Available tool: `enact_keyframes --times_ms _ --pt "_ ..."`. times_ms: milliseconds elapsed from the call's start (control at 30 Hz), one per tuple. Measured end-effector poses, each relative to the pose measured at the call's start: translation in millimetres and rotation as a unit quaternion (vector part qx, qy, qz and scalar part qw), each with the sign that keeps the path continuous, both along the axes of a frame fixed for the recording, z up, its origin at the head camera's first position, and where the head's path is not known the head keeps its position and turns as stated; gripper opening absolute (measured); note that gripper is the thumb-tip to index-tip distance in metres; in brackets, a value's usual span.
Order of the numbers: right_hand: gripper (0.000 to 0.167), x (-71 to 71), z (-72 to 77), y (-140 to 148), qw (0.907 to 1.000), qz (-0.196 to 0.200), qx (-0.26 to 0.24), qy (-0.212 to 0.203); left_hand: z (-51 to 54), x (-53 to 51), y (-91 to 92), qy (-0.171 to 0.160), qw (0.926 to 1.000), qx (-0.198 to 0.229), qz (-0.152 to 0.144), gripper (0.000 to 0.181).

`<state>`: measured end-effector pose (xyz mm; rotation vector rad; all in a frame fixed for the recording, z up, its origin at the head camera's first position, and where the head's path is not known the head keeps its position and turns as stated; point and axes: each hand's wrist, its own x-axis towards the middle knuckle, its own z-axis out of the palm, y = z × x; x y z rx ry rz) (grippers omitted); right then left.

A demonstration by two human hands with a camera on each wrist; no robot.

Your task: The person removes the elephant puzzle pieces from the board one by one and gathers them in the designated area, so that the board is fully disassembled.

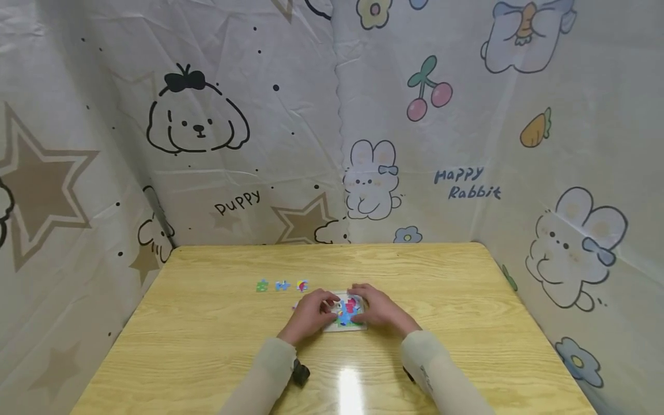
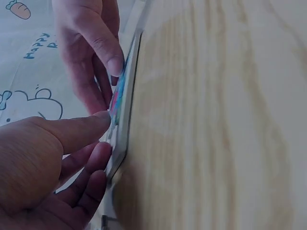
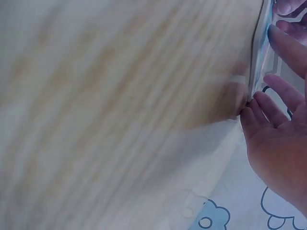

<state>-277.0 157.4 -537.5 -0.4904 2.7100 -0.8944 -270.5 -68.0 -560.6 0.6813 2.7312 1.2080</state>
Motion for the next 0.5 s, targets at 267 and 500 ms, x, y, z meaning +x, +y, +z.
enact_keyframes --times_ms 267,500 --pt "0.066 4.5 -3.5 1 0.9999 -0.013 -0.005 0.004 -4.7 0.9 8.7 -0.004 0.9999 0.014 0.006 0.031" --pt "0.068 4.6 -8.0 0 0.9996 -0.026 -0.003 0.015 -6.3 -1.1 12.7 -0.002 0.9997 0.025 0.003 0.031"
